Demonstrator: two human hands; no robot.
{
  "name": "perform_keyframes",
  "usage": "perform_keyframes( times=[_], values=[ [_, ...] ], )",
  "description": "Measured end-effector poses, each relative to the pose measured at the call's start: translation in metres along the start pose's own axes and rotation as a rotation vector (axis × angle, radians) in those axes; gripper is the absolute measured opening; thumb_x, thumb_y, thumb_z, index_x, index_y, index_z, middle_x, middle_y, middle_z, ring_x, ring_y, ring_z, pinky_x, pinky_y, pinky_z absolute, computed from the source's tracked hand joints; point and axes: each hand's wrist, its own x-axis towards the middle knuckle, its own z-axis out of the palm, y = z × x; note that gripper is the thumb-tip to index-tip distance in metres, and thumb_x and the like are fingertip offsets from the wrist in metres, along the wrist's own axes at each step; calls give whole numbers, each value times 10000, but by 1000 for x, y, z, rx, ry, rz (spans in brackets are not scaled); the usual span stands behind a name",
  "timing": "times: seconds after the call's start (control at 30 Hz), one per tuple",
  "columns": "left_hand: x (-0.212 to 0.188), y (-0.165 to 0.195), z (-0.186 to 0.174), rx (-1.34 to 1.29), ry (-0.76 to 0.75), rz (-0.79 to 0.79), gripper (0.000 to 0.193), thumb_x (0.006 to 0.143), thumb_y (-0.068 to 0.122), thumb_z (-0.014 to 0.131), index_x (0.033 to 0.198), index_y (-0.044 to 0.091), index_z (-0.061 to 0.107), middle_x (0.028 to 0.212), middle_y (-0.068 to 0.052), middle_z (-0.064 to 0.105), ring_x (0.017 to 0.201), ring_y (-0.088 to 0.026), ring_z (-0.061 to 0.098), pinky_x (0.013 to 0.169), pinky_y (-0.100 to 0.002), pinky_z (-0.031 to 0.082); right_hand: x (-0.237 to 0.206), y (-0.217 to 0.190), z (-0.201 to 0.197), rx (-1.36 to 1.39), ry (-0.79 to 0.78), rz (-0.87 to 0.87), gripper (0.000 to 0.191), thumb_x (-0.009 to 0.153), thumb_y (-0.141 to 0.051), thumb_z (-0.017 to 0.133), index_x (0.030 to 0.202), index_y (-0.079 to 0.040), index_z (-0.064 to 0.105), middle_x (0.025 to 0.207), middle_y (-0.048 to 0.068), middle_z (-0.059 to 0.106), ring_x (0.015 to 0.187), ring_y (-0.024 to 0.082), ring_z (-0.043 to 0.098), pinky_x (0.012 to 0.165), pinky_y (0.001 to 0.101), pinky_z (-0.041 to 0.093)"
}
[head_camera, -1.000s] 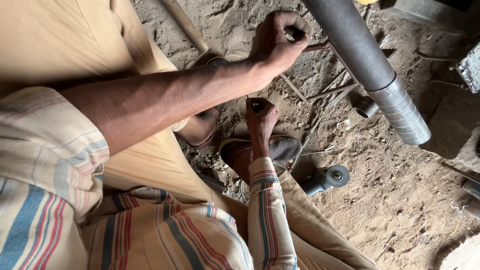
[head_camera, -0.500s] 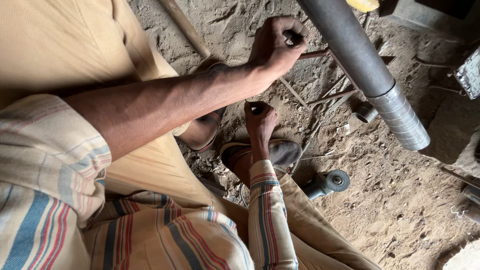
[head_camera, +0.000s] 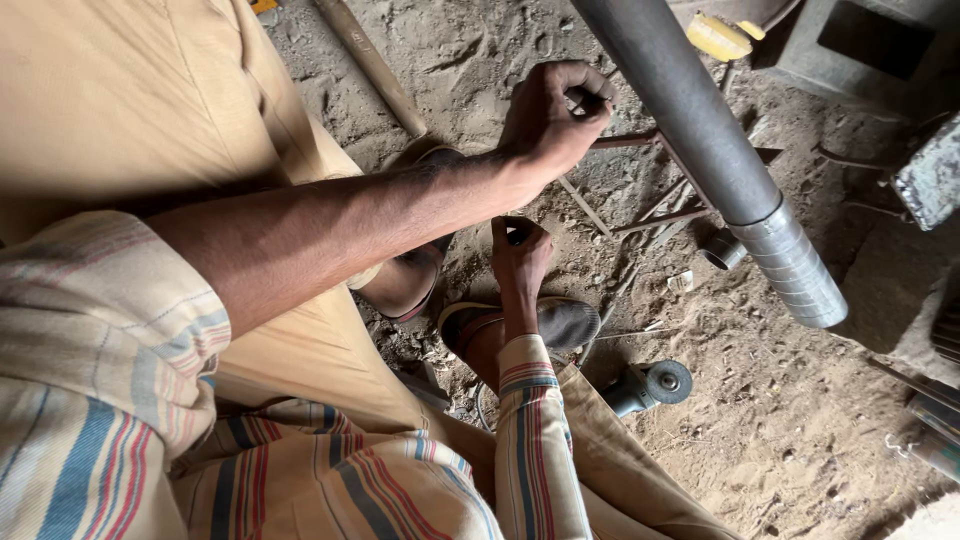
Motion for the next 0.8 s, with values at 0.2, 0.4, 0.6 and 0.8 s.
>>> perform_keyframes(
  times=[0.2,0.4,0.6,0.8],
  values=[
    [0,7,0,-10,24,19,116,858,67,787,902,131,700,933,-13,739,834,-112,700,803,-282,652,6,0,-22,327,-149,-17,484,914,-548,736,1040,-85,805,838,167,763,521,174,673,566,339,608],
    [3,12,-3,-6,46,37,130,852,60,776,910,133,686,936,-7,730,852,-110,705,830,-289,639,3,10,-20,54,157,-488,384,861,-463,857,956,-96,801,769,15,745,610,216,680,533,343,598],
    [-2,13,-3,14,33,-18,106,832,80,779,877,140,705,912,6,735,840,-106,696,833,-290,631,6,4,-20,321,-136,-244,425,889,-449,775,994,-40,815,802,68,806,481,139,656,488,312,606],
    [0,12,-4,28,36,30,112,828,87,794,862,148,707,897,6,738,835,-110,693,839,-284,629,5,1,-18,268,-147,-207,401,864,-437,787,971,-50,799,808,66,800,443,158,655,467,319,610]
  ],
)
